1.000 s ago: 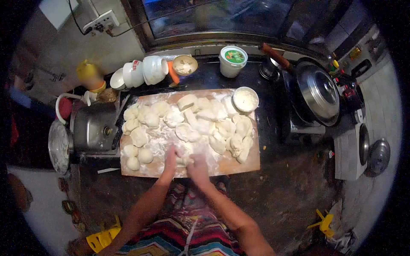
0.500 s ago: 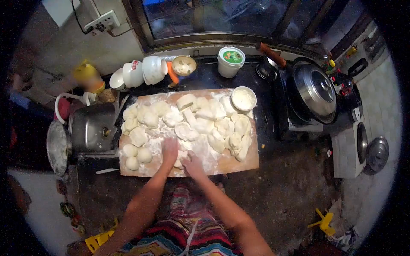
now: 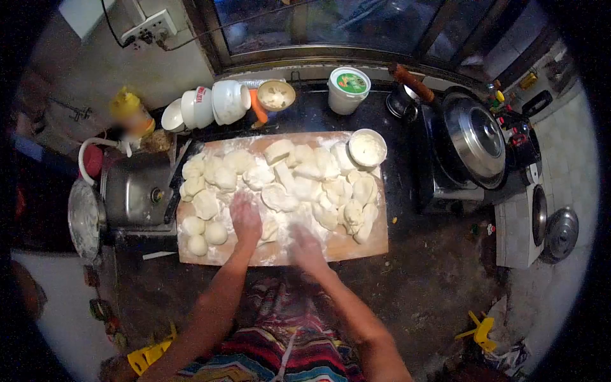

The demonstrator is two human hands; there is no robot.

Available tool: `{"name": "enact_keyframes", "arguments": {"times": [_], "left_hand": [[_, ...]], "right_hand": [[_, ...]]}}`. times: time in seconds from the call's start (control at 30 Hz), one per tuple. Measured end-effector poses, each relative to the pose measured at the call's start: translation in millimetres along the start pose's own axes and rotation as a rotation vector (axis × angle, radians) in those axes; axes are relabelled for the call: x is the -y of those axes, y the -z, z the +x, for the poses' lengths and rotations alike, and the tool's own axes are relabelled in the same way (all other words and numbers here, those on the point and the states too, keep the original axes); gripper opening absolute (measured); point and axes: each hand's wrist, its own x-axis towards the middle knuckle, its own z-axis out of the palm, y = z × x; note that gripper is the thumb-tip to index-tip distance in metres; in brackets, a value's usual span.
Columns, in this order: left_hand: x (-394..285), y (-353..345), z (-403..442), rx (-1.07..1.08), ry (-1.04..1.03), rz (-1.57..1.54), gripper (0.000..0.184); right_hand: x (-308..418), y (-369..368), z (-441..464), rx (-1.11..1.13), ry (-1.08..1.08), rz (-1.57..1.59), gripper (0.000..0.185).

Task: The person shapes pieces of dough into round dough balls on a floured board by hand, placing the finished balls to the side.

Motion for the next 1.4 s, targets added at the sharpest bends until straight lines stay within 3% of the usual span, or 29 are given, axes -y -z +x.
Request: {"name": "enact_keyframes", "arguments": {"times": [0.03, 0.1, 0.2, 0.27, 0.37, 0.5, 0.57, 0.6, 0.63, 0.7, 0.77, 0.83, 0.87, 0.93, 0.97, 1.0, 1.03, 1.1, 1.2, 1.3, 1.33, 1.4], "left_hand": [[9, -10, -3, -0.050, 0.045, -0.112, 0.027], [24, -42, -20, -0.151, 0.128, -0.369, 0.027], [38, -45, -23, 0.033, 0.581, -0.819, 0.027], [41, -22, -10, -0.042, 0.866, -1.283, 0.031], [30, -6, 13, -0.292, 1.343, -1.554, 0.041], [22, 15, 7, -0.226, 1.274, -1.660, 0.044], [28, 9, -8, -0.259, 1.266, -1.630, 0.039], [24, 14, -10, -0.248, 1.260, -1.603, 0.037], [24, 18, -15, -0.229, 1.256, -1.574, 0.036], [34, 12, -35, -0.191, 1.049, -1.287, 0.028], [27, 22, -36, -0.282, 1.226, -1.443, 0.024], [22, 24, -37, -0.189, 1.228, -1.373, 0.021], [19, 24, -35, -0.143, 1.224, -1.340, 0.019], [13, 16, -28, -0.081, 1.138, -1.355, 0.018], [15, 10, -26, -0.049, 1.092, -1.361, 0.017], [24, -7, -30, -0.014, 1.107, -1.416, 0.019], [27, -8, -28, 0.013, 0.997, -1.153, 0.020], [31, -9, -22, 0.064, 0.757, -0.636, 0.021], [13, -1, -17, 0.151, 0.634, -0.524, 0.026], [-14, 19, -17, 0.302, 0.508, -0.693, 0.031], [-24, 33, -12, 0.319, 0.641, -0.777, 0.033], [-34, 61, -10, 0.302, 0.569, -0.578, 0.031]], "right_hand": [[4, 12, 5, -0.030, -0.077, 0.072, 0.036], [-7, 37, 27, -0.213, -0.012, -0.052, 0.027], [-7, 96, 64, -0.507, 0.110, -0.082, 0.025], [1, 145, 95, -0.595, 0.159, -0.271, 0.027], [0, 187, 145, -0.575, 0.207, -0.659, 0.031], [-6, 202, 195, -0.286, 0.082, -0.866, 0.035], [-25, 202, 220, -0.249, 0.050, -0.887, 0.032], [-37, 209, 230, -0.139, 0.099, -0.938, 0.030], [-41, 214, 233, -0.176, 0.112, -0.858, 0.028], [-48, 217, 232, -0.250, 0.124, -0.697, 0.025], [-25, 203, 215, -0.181, 0.046, -0.288, 0.026], [-3, 175, 184, -0.112, -0.048, 0.120, 0.027], [-30, 142, 177, -0.025, -0.014, 0.078, 0.029], [49, 76, 134, 0.206, 0.078, -0.155, 0.034], [28, 40, 134, 0.222, 0.180, -0.023, 0.036], [69, 27, 112, 0.170, 0.155, -0.123, 0.034], [76, 13, 98, 0.113, 0.065, -0.191, 0.036], [30, -11, 76, -0.064, 0.241, -0.439, 0.037], [31, -23, 46, 0.174, 0.034, -0.404, 0.035], [15, -41, 48, 0.103, -0.158, -0.183, 0.034], [17, -42, 42, 0.095, -0.060, -0.182, 0.035], [21, -43, 19, 0.081, 0.126, -0.180, 0.036]]}}
